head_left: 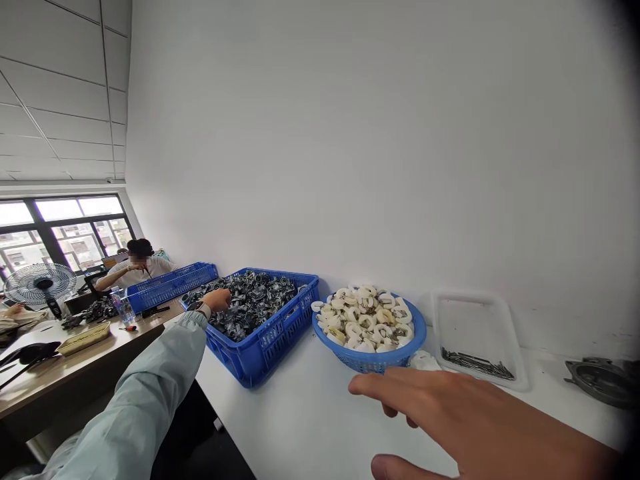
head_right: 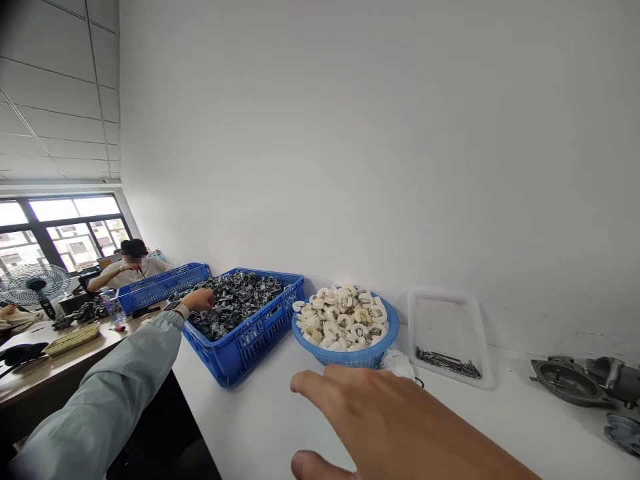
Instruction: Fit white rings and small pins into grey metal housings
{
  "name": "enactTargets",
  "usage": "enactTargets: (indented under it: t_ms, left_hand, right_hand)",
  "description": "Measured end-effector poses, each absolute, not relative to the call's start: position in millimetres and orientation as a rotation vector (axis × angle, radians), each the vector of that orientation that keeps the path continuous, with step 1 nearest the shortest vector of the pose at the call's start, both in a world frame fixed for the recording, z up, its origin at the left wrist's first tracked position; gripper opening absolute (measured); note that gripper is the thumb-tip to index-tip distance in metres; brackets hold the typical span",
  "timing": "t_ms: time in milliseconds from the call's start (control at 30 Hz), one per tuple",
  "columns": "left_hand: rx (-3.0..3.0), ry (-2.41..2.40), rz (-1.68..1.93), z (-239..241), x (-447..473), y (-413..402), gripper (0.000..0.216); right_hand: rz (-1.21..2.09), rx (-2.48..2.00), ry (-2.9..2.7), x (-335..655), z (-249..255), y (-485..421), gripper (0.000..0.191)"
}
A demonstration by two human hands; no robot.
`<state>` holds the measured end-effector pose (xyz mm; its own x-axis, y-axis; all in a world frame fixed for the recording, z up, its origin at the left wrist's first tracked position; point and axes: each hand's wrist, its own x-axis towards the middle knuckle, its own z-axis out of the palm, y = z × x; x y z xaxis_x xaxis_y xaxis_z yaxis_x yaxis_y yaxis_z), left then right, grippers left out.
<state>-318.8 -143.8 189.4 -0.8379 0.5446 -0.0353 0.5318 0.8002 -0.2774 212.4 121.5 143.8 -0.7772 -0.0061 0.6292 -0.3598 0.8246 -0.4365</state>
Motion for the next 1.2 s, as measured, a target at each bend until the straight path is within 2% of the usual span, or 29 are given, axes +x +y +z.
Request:
enactTargets:
  t_ms: [167, 333, 467, 633, 800, 900, 1067, 1200]
  left_hand:
    - [-1.108, -2.788, 0.396, 229, -287, -105, 0.030]
    - [-1.432, -2.594, 0.241, 263, -235, -56, 0.026]
    - [-1.744, -2.397, 0.000, 289, -181, -24, 0.019]
    - [-2.120, -2.157, -0.170, 312, -110, 10, 0.016]
    - [-2.463, -1.967, -0.080, 317, -45, 38, 0.009]
    - [-2.536, -1.864, -0.050, 318, -15, 48, 0.013]
    - [-2.459, -1.620, -0.020, 328, 13, 48, 0.013]
    - [-2.498, -1.598, -0.155, 341, 20, 42, 0.011]
  right_hand:
    - [0.715, 0.188, -2.541, 204, 153, 134, 0.043]
    - [0.942, 0.100, -2.605, 180, 166, 154, 0.041]
    - [1.179, 0.022, -2.415, 150, 165, 165, 0.045]
    - [1.429, -0.049, -2.087, 117, 141, 170, 0.072]
    - [1.588, -0.012, -2.010, 108, 130, 166, 0.104]
    - [1.658, 0.085, -1.969, 113, 134, 166, 0.113]
    - [1.515, 0.063, -1.846, 129, 148, 181, 0.108]
    - [1.460, 0.139, -1.768, 142, 157, 189, 0.098]
